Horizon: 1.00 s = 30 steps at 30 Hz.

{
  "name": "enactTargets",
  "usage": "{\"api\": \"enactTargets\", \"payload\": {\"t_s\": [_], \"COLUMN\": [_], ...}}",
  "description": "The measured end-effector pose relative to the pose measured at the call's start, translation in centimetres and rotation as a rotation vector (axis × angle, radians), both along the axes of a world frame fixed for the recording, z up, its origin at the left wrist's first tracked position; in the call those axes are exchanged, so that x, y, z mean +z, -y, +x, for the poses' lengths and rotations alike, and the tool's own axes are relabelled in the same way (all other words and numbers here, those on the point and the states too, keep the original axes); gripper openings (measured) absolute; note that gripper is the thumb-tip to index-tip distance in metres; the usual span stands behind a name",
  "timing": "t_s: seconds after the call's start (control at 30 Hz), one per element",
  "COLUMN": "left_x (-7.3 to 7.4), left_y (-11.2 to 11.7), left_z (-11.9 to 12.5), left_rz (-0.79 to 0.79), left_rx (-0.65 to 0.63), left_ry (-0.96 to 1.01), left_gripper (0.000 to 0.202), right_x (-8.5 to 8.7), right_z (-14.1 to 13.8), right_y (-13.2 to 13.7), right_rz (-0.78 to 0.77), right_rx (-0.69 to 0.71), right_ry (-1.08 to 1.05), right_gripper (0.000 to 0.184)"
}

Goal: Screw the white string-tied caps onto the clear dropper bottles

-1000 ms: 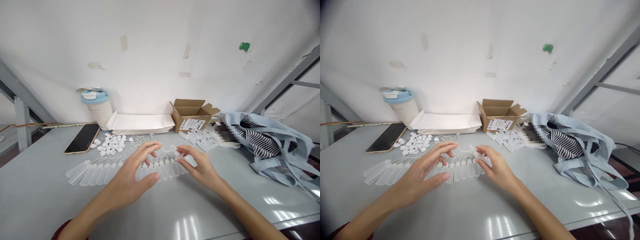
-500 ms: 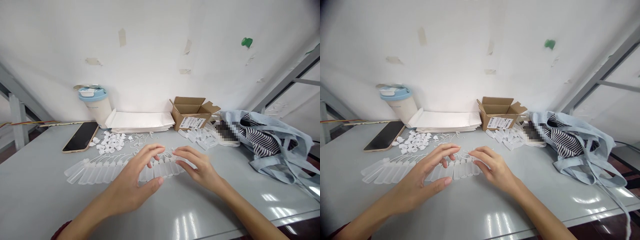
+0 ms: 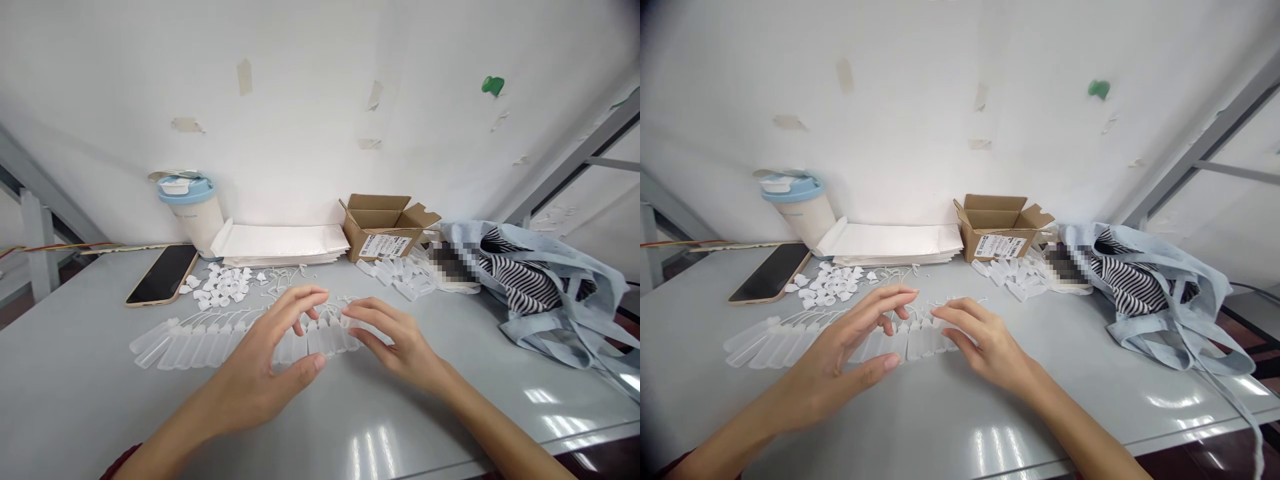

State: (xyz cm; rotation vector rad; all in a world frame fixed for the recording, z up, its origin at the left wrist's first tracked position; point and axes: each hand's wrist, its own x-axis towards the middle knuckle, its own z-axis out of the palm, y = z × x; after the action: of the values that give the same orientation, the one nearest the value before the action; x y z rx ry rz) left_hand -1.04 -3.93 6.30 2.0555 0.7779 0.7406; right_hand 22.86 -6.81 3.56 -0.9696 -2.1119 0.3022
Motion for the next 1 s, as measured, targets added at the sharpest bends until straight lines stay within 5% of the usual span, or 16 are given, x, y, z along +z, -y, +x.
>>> {"api": "enactTargets", "payload": {"t_s": [0.47,0.6,0.77,1.0], "left_x": [0.5,-0.5,-2.2,-3.8], "left_y": [1.1,2.6,5.7,9.2], "left_z": [-0.4,-0.6,-0.6,-1.0], "left_rz": [0.020,0.170,0.293,0.125], "left_rx": [-0.014,0.036,0.121,0.204], "left_ry": [0.023,-0.010,0.060,0.184], "left_gripper": [0.043,0.038,0.034,0.021], "right_x": [1.0,1.3,0.1,-0.6], "right_z": [-2.0,-2.8,-4.1,-5.9], "right_y": [1.5,3.1,6.4,8.8], "right_rz": [-0.130,-0.185,-0.483,-0.685], "right_rx": [0.013,0.059,0.077,0.204], "right_ry": [-0.167,-0.226,-0.450,-0.694], "right_gripper": [0.024,0.023,0.019,0.016]}}
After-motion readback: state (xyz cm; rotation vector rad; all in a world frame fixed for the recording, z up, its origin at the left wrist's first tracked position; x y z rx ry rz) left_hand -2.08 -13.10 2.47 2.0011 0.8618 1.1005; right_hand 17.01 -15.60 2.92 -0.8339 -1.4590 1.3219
